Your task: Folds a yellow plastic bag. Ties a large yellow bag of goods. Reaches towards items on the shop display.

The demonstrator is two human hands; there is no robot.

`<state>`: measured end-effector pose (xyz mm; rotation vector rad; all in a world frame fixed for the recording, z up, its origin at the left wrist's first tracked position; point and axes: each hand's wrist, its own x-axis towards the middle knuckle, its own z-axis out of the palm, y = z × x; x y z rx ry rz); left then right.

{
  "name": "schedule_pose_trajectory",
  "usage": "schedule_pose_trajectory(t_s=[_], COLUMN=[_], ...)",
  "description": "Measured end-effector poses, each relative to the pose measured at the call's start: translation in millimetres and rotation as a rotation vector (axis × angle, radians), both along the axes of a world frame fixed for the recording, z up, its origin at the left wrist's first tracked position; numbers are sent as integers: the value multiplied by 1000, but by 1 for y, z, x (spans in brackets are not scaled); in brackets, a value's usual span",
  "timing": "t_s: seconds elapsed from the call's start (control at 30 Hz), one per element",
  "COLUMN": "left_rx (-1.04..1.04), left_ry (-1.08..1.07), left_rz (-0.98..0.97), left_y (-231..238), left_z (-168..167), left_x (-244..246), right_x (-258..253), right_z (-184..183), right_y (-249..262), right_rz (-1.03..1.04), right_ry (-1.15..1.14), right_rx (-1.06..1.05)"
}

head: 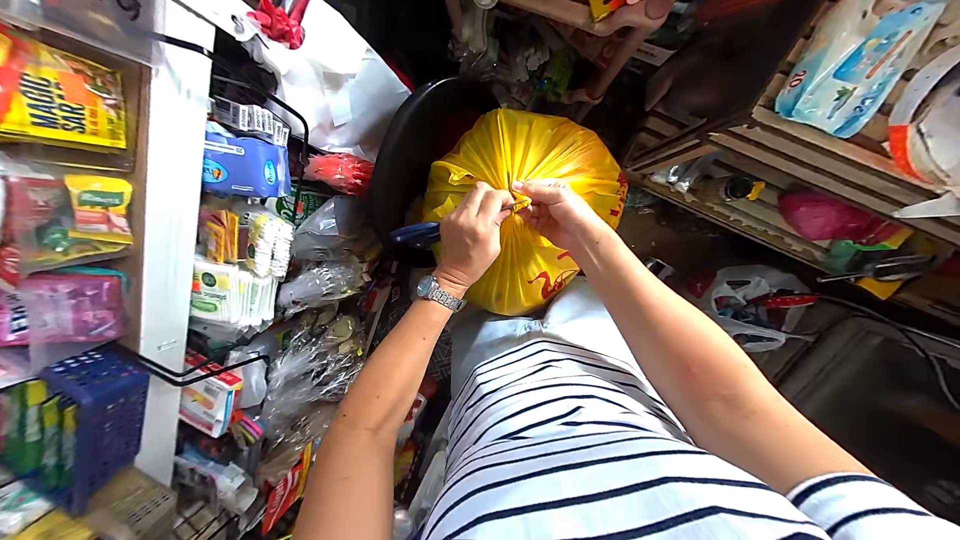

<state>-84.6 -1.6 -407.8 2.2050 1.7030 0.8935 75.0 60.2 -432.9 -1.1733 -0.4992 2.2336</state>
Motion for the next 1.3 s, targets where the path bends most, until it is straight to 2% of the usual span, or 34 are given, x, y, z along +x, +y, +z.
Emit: schedule_pose_trajectory(t_s=[0.07, 0.17, 0.23, 0.27, 0.33, 0.43, 0.53, 0.67, 0.77, 0.83, 0.87, 0.9, 0.97, 1.13, 1.2, 1.3], left_rx=[128, 255, 262, 194, -146, -707, -1041, -1238, -1218, -1157, -1120, -1081, -931, -398, -247, -118], left_ry=[194, 404, 447, 404, 168, -348, -882, -1445, -1807, -1970, -1950, -1828, -1451, -609, -380, -151], left_rz=[-133, -449, -592, -575, -334, 133, 475, 721, 758, 754, 761, 773, 766, 348, 198, 14], left_y=[2, 17, 30, 32, 28, 22, 21, 16, 8, 3, 1, 1, -1, -12, -13, -6], left_z=[4, 15, 24, 26, 30, 37, 44, 40, 33, 28, 28, 30, 32, 14, 9, 8], left_x=[-4, -15, -19, -19, -14, -5, 1, -2, -3, 0, 1, 3, 10, 14, 9, 1], right_x=[2, 1, 2, 3, 4, 3, -6, -16, -20, -19, -19, -17, -13, -1, 4, 7], right_z=[-1, -1, 1, 0, -5, -17, -21, -24, -24, -23, -21, -19, -15, -10, -15, -20], right_y=[3, 4, 4, 4, 4, -3, -13, -17, -16, -16, -17, -16, -16, -12, -12, -8], right_rz=[34, 81, 100, 108, 100, 46, -40, -90, -73, -56, -47, -34, -1, -12, 4, 39], right_ry=[5, -6, -11, 1, 50, 95, 81, 25, -11, -47, -57, -60, -36, 38, 98, 119], right_rx=[-63, -135, -161, -160, -130, -54, 112, 308, 360, 370, 381, 404, 445, 213, 155, 122])
